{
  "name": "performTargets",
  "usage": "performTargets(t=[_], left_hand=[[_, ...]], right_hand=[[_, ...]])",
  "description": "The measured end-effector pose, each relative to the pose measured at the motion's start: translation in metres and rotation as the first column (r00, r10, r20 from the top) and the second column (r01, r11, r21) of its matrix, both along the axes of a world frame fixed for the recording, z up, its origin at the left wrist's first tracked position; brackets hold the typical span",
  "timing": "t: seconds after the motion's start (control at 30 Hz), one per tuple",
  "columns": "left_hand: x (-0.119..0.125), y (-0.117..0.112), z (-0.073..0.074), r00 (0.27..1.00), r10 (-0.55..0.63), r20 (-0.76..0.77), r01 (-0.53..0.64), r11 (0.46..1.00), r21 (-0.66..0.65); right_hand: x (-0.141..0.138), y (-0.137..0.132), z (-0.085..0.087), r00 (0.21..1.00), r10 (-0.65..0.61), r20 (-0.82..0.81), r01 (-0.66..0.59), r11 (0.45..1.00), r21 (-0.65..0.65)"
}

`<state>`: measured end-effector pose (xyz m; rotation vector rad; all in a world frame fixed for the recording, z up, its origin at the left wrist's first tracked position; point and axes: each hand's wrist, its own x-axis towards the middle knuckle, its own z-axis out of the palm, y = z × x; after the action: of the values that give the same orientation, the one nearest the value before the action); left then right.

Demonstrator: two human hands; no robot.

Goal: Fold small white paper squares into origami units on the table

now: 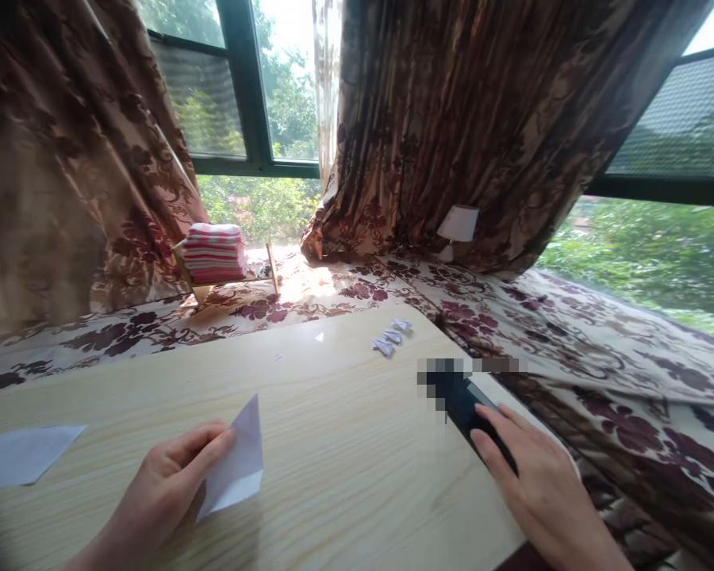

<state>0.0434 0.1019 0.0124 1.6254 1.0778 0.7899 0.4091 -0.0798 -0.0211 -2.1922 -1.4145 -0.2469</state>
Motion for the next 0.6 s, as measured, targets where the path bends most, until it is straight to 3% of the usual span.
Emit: performTargets(t=[0.1, 0.2, 0.33, 0.4, 0.5, 0.57, 0.6], left_hand=[[0.0, 0.003, -0.001, 1.0, 0.001, 0.01, -0.001, 1.0, -0.027], [-0.002, 0.003, -0.004, 1.0, -0.012, 0.005, 0.012, 0.999, -0.052], [-0.004, 0.003, -0.009, 0.999, -0.015, 0.038, 0.017, 0.998, -0.063], [-0.004, 0.003, -0.011, 0.998, -0.006, 0.07, 0.012, 0.996, -0.089], [-0.004, 0.005, -0.011, 0.994, 0.026, 0.104, -0.011, 0.989, -0.145], [-0.005, 0.005, -0.007, 0.993, 0.04, 0.112, -0.024, 0.989, -0.143], [-0.007, 0.005, -0.004, 0.993, 0.039, 0.113, -0.026, 0.993, -0.117]], right_hand=[[0.014, -0.001, 0.016, 0.991, -0.126, -0.056, 0.13, 0.988, 0.083], [0.017, 0.01, 0.028, 0.979, -0.19, -0.071, 0.185, 0.98, -0.069], [0.006, 0.022, 0.029, 0.97, -0.223, -0.097, 0.213, 0.972, -0.102], [-0.011, 0.023, 0.033, 0.979, -0.163, -0.121, 0.155, 0.985, -0.077], [-0.054, 0.032, 0.046, 0.979, 0.048, -0.2, -0.054, 0.998, -0.024], [-0.089, 0.05, 0.056, 0.929, 0.231, -0.288, -0.239, 0.971, 0.008], [-0.108, 0.063, 0.06, 0.866, 0.338, -0.368, -0.348, 0.937, 0.04]])
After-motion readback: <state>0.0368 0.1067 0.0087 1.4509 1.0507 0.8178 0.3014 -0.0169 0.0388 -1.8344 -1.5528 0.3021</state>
